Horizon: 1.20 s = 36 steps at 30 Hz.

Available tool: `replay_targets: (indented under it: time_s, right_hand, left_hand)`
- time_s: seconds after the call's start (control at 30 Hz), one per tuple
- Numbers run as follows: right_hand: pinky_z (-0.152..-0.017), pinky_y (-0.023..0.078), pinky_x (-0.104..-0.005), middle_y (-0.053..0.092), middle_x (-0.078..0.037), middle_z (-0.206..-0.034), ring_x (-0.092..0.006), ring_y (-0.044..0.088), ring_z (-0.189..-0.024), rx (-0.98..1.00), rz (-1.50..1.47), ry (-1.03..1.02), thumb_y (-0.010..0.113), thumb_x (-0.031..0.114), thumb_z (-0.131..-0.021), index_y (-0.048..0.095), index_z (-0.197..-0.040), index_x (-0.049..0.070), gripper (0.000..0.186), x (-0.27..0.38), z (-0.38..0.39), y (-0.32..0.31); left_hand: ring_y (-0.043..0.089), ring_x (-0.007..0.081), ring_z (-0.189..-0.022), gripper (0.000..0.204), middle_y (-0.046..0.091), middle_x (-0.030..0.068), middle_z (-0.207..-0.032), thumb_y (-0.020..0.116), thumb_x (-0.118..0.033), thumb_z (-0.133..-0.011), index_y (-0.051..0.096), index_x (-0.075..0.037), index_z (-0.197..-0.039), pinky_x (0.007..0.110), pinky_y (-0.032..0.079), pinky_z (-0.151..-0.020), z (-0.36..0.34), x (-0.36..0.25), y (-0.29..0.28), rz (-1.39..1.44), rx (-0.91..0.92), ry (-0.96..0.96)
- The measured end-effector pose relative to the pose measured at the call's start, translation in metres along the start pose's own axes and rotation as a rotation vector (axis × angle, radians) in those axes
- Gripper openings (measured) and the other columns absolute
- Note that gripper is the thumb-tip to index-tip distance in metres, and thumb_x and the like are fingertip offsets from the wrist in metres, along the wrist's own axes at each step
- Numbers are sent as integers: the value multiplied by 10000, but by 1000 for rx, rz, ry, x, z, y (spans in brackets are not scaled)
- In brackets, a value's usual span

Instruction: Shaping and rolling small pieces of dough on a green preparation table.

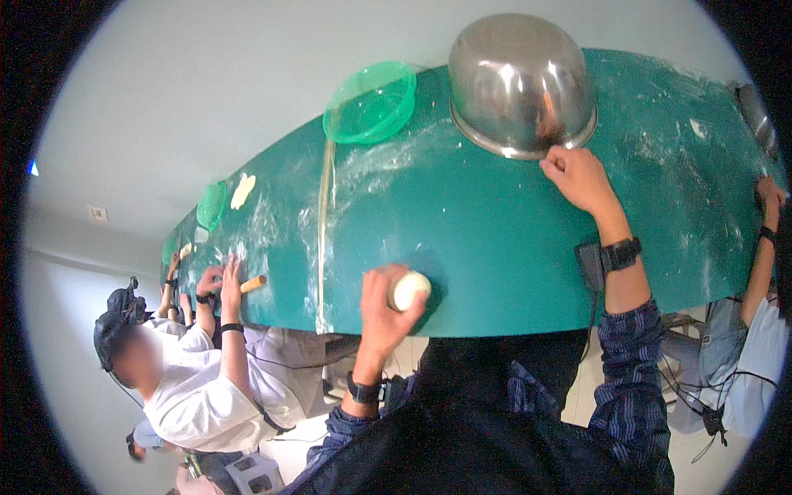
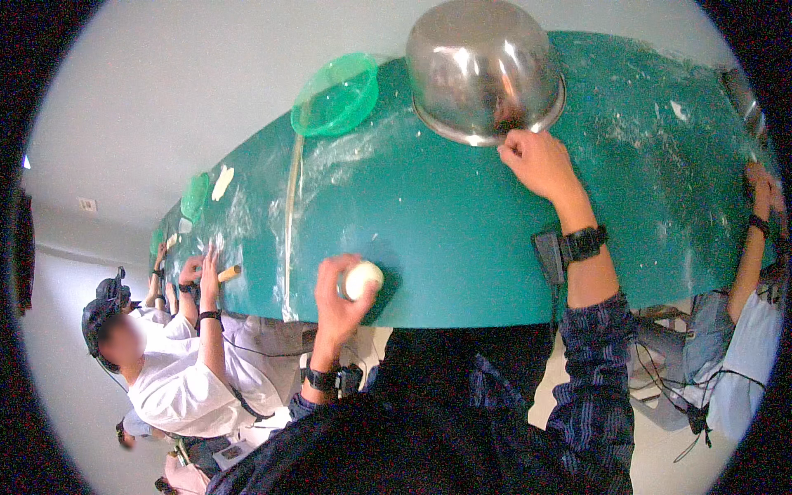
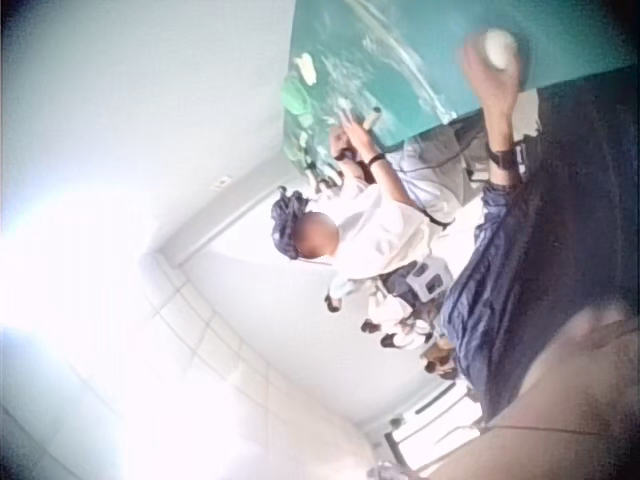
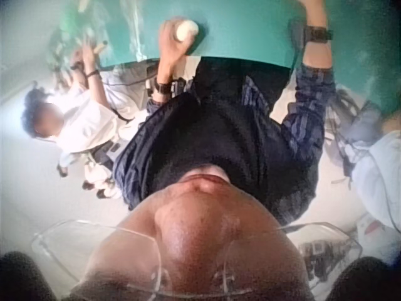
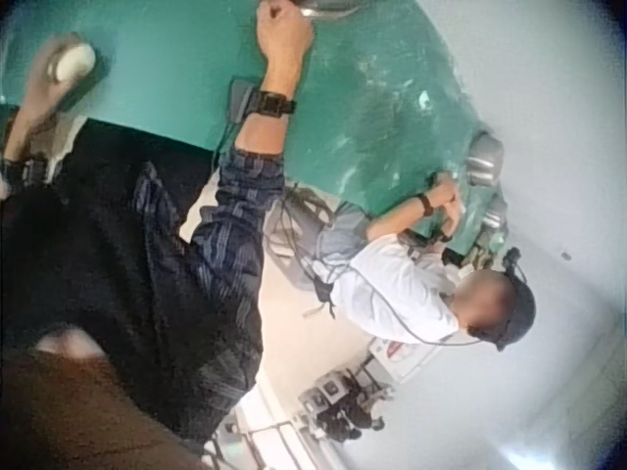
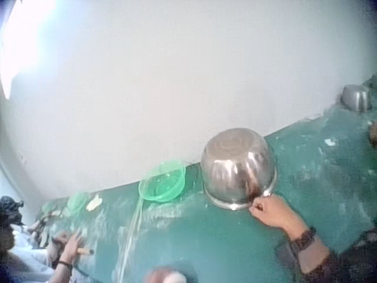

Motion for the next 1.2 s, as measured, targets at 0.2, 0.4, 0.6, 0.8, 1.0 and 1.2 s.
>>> replay_targets:
  time_s: [0.2,0.4,0.6,0.8,1.0,1.2]
  right_hand:
    - [-719,512,-499,714,-199,-829,-401,683,-777,-12,-26,-2,693,333,-984,725,-944,37,299,8,-1,-1]
    - [-755,556,-521,755,-159,-860,-394,724,-835,-19,-18,-34,701,370,-969,752,-951,74,301,1,0,0]
    - [-756,563,-507,757,-153,-863,-388,727,-834,43,1,36,702,368,-967,745,-938,69,304,10,3,-5]
    - [-661,477,-469,672,-168,-755,-347,641,-701,-57,-51,-75,696,319,-981,712,-910,39,289,4,3,1]
    - [-649,461,-473,660,-166,-742,-350,624,-685,-48,-70,-46,690,330,-986,713,-912,35,305,0,0,-1]
    - [-649,460,-475,655,-164,-730,-349,618,-678,-54,-75,-69,697,325,-983,708,-912,31,303,3,0,1]
  left_hand:
    - [631,378,-1214,358,703,174,-1242,768,-111,-888,690,-41,-1230,454,492,-1059,4,32,-31,88,-210,-147]
    - [609,369,-1269,361,676,133,-1326,800,-148,-850,731,-94,-1201,480,502,-1077,-15,-25,1,-221,116,187]
    - [704,364,-1084,232,747,115,-1159,823,-75,-804,757,-84,-1027,436,585,-923,-30,1,4,-201,62,-5]
    - [720,262,-1013,157,745,129,-1064,765,6,-856,714,-32,-999,382,568,-900,-74,-11,-43,112,-291,78]
    - [716,299,-985,176,722,154,-1033,768,0,-851,702,-27,-1011,393,559,-878,-92,-17,5,63,-262,252]
    - [703,270,-972,160,724,132,-1044,782,-34,-887,709,-31,-1030,369,549,-893,-81,20,37,101,3,142]
Point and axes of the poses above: each hand's wrist, its own z-axis away from the middle knuckle, its own y-axis out of the palm, x = y × z, the point moved 4 cm from there along -z, towards the middle knuckle
